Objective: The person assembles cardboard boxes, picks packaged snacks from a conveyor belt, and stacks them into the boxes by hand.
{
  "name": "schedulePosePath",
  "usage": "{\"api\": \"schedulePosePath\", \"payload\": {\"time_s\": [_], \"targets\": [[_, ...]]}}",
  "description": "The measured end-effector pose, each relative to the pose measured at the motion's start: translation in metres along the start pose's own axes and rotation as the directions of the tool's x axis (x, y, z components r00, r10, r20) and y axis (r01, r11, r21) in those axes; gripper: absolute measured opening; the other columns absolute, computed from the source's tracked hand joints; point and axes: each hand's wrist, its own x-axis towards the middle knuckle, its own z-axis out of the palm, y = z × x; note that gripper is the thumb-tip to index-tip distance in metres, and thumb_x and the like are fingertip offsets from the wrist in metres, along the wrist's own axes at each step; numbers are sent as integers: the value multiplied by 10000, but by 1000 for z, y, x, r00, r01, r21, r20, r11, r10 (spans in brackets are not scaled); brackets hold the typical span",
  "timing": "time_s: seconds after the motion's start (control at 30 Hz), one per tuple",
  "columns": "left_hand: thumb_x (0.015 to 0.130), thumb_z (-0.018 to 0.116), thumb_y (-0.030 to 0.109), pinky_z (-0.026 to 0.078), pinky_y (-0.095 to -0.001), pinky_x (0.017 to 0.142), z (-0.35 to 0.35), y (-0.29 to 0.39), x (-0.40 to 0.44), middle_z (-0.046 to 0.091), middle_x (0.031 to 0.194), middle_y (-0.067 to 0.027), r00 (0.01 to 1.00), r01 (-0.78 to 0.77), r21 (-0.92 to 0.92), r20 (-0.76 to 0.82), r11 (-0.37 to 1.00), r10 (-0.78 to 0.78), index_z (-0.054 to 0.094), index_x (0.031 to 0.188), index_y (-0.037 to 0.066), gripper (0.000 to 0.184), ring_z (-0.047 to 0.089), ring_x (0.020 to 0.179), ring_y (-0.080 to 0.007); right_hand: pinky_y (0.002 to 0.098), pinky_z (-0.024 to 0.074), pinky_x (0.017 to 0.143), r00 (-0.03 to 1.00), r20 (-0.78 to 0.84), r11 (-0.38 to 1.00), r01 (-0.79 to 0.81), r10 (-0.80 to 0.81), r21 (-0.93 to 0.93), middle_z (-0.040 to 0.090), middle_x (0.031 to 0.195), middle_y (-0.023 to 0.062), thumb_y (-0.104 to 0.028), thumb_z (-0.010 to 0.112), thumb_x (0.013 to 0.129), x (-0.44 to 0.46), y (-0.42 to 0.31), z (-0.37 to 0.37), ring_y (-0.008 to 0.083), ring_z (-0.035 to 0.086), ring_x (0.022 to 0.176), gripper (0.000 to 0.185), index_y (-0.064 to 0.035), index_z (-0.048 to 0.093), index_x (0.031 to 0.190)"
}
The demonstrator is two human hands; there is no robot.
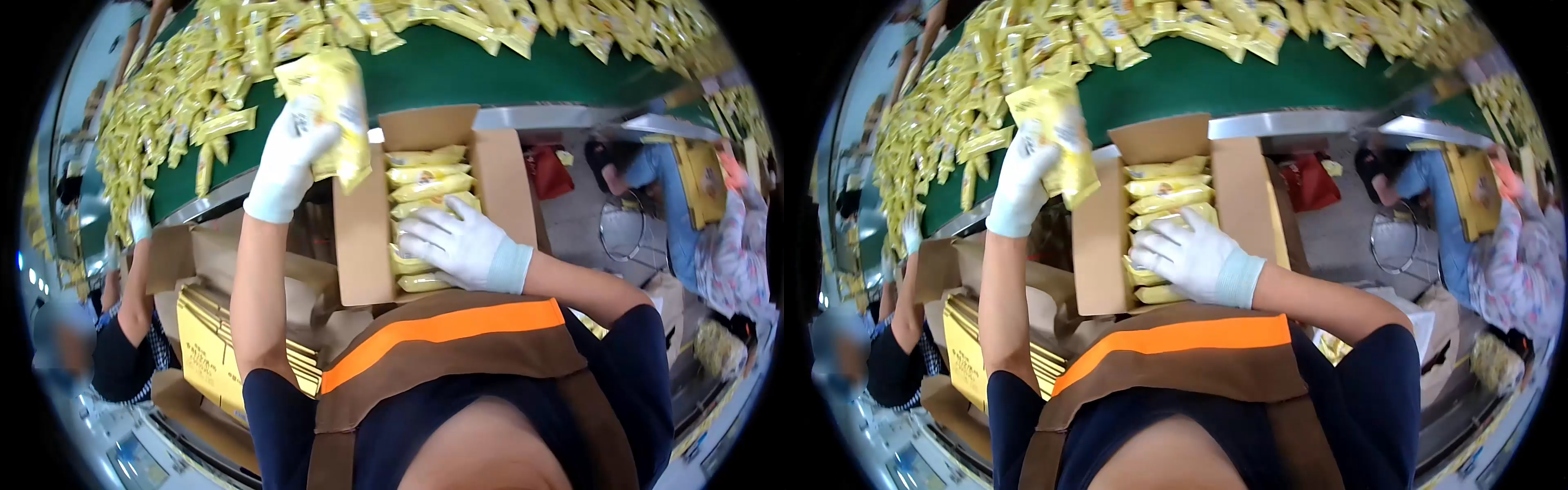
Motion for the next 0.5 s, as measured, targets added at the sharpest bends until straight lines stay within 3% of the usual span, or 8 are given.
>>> {"api": "schedulePosePath", "payload": {"time_s": [0.07, 0.1, 0.13, 0.2, 0.33, 0.4, 0.43, 0.5], "targets": [[841, 622, 31, 504, -312, 923, 50, -2, -6, 643, 1170, -97, 996, -22, 324, 93, 946, -9, 495, 1330, 22, 506, 638, 1041, -185, 474, 402, 1035, 997, 73, 997, -21, 16, 72, 525, 1340, 93, -245, 705, 779, -22, -2, -2, 285, 480, 1272, 560, -126, 525, 1295], [778, 642, -12, 513, -335, 899, 67, -16, -7, 646, 1170, -105, 957, -286, 711, 184, 642, 224, 527, 1321, 92, 564, 651, 1020, -214, 485, 380, 1059, 994, 110, 993, -24, 11, 113, 505, 1374, 98, -250, 709, 782, -31, -2, -3, 292, 452, 1310, 565, -125, 520, 1299], [750, 652, 15, 522, -348, 862, 81, -28, -10, 641, 1163, -110, 907, -401, 860, 323, 316, 270, 552, 1311, 155, 586, 650, 991, -264, 486, 378, 1060, 994, 111, 992, -38, 25, 118, 506, 1368, 100, -252, 704, 790, -37, -2, -7, 296, 451, 1307, 555, -121, 518, 1296], [782, 637, 80, 497, -375, 902, 100, -54, -10, 630, 1186, -116, 941, -333, 940, 336, -70, 45, 545, 1327, 177, 561, 619, 1035, -308, 488, 372, 1061, 993, 110, 990, -50, 36, 133, 509, 1357, 104, -256, 694, 807, -40, -3, -15, 305, 449, 1303, 535, -112, 515, 1289], [870, 622, 250, 326, -528, 1083, 98, -104, -25, 481, 1393, -189, 942, -323, 936, 332, -138, 45, 484, 1394, 179, 547, 470, 1259, -382, 481, 377, 1074, 993, 114, 972, -45, 19, 233, 534, 1332, 140, -229, 659, 855, -45, -3, -24, 320, 489, 1271, 457, -75, 535, 1267], [903, 613, 329, 293, -565, 1099, 95, -105, -37, 417, 1460, -204, 949, -298, 941, 310, -159, 59, 449, 1430, 175, 573, 430, 1302, -402, 451, 417, 1057, 994, 89, 882, -97, 62, 462, 593, 1272, 161, -160, 628, 865, -56, 17, -41, 326, 560, 1200, 366, -54, 589, 1213], [921, 595, 425, 262, -582, 1112, 94, -104, -39, 363, 1507, -204, 957, -287, 940, 289, -182, -15, 409, 1464, 177, 625, 380, 1345, -411, 421, 450, 1039, 967, 19, 735, -205, 253, 646, 628, 1232, 170, -90, 591, 871, -58, 27, -49, 331, 602, 1146, 322, -57, 629, 1189], [911, 602, 415, 282, -564, 1112, 100, -103, -38, 366, 1499, -209, 959, -282, 942, 281, -180, -32, 397, 1471, 164, 647, 382, 1337, -414, 393, 496, 937, 990, 118, 988, -93, 78, 122, 635, 1193, 128, -75, 621, 816, -38, 64, -76, 293, 598, 1136, 306, -87, 646, 1121]]}}
